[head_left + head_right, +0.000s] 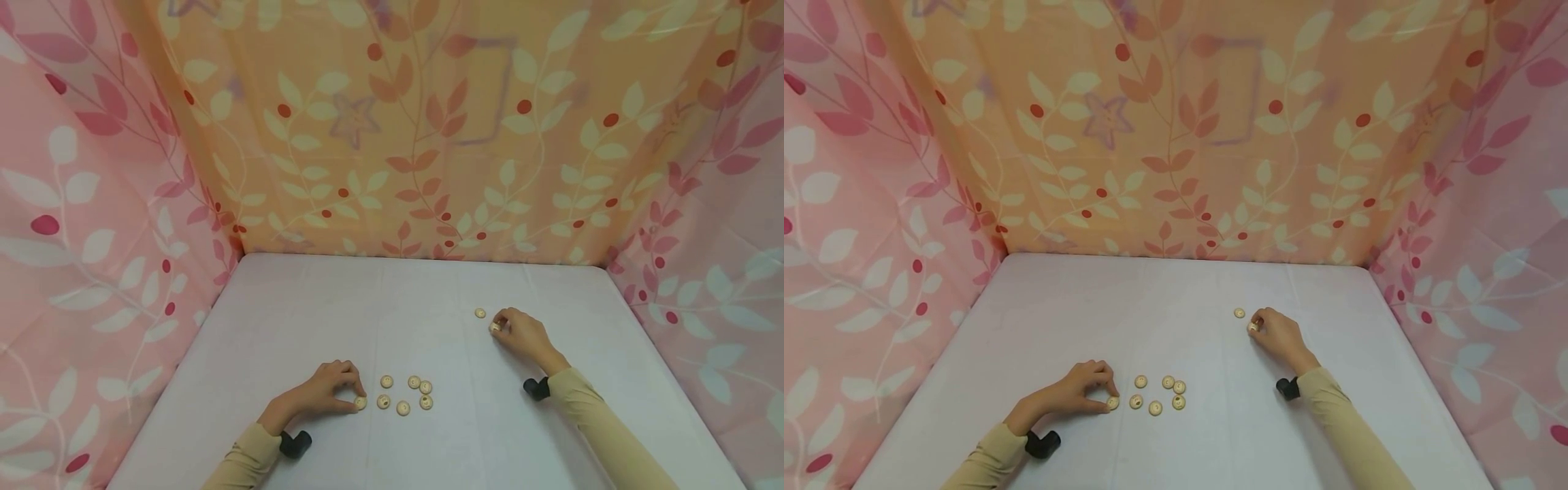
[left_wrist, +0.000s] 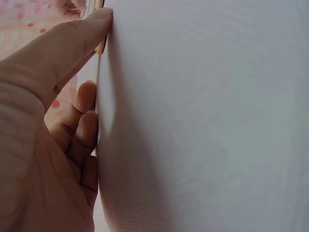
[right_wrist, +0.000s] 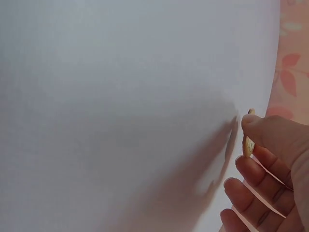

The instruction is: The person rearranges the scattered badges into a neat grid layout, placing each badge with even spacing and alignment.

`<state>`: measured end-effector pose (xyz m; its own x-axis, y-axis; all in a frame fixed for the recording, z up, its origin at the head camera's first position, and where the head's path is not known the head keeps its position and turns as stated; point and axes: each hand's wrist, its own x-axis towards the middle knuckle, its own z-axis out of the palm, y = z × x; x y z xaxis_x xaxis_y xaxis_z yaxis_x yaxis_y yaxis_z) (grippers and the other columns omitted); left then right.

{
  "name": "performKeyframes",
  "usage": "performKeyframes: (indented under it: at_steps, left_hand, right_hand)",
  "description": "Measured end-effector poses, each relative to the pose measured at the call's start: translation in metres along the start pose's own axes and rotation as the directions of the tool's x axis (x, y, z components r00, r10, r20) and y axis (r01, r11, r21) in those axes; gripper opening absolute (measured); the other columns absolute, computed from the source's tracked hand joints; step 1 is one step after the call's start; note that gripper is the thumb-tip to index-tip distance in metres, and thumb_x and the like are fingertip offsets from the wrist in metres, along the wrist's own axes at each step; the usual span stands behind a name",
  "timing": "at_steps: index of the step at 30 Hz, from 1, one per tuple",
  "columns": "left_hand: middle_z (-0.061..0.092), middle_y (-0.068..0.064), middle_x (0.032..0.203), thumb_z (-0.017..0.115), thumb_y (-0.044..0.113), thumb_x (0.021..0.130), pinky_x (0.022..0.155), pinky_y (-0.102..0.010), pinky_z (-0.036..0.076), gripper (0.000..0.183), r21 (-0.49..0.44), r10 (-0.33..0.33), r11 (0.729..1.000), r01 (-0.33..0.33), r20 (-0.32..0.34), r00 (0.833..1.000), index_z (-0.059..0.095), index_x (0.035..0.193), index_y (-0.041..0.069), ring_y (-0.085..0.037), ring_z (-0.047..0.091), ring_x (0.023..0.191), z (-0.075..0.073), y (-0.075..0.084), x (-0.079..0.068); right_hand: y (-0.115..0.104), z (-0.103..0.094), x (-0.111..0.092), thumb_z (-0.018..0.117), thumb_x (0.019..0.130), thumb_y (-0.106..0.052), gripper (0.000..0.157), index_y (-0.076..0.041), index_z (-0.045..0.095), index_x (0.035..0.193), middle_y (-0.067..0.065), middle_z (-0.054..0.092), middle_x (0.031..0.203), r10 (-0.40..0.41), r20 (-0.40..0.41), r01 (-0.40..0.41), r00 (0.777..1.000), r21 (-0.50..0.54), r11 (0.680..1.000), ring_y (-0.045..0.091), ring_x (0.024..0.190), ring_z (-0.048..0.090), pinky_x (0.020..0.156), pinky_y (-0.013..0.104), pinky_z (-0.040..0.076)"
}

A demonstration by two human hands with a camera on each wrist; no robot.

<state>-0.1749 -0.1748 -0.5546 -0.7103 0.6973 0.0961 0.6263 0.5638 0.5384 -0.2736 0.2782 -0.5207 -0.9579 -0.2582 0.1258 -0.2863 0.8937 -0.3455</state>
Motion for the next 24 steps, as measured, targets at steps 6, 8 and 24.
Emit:
performKeyframes:
  at_steps: [6,8,24]
  left_hand:
    - [0.048,0.019,0.105,0.068,0.045,0.079,0.086,-0.037,0.03,0.019,-0.004,-0.017,1.0,0.017,0.01,1.0,0.061,0.095,0.038,-0.003,0.041,0.096,0.001,-0.001,0.0]
    - [0.048,0.019,0.105,0.069,0.045,0.079,0.087,-0.037,0.03,0.02,-0.011,-0.023,1.0,0.023,0.013,1.0,0.061,0.095,0.038,-0.003,0.041,0.096,0.0,0.0,-0.001]
    - [0.048,0.019,0.106,0.069,0.044,0.079,0.089,-0.039,0.029,0.019,-0.031,-0.053,0.998,0.054,0.034,0.998,0.061,0.096,0.039,-0.004,0.041,0.098,0.0,0.0,0.0]
  right_hand:
    - [0.011,-0.004,0.007,0.072,0.08,-0.025,0.022,-0.011,0.066,0.095,0.0,0.064,0.085,0.059,-0.01,-0.059,0.998,0.013,0.998,0.014,0.073,0.056,0.058,0.032,0.042]
    - [0.014,-0.004,0.009,0.071,0.08,-0.025,0.022,-0.01,0.066,0.096,0.001,0.064,0.086,0.07,-0.014,-0.07,0.997,0.015,0.997,0.015,0.074,0.057,0.058,0.032,0.042]
    - [0.032,-0.004,0.018,0.07,0.082,-0.026,0.023,-0.008,0.065,0.095,0.004,0.064,0.086,0.121,-0.028,-0.12,0.992,0.039,0.992,0.019,0.075,0.057,0.059,0.035,0.042]
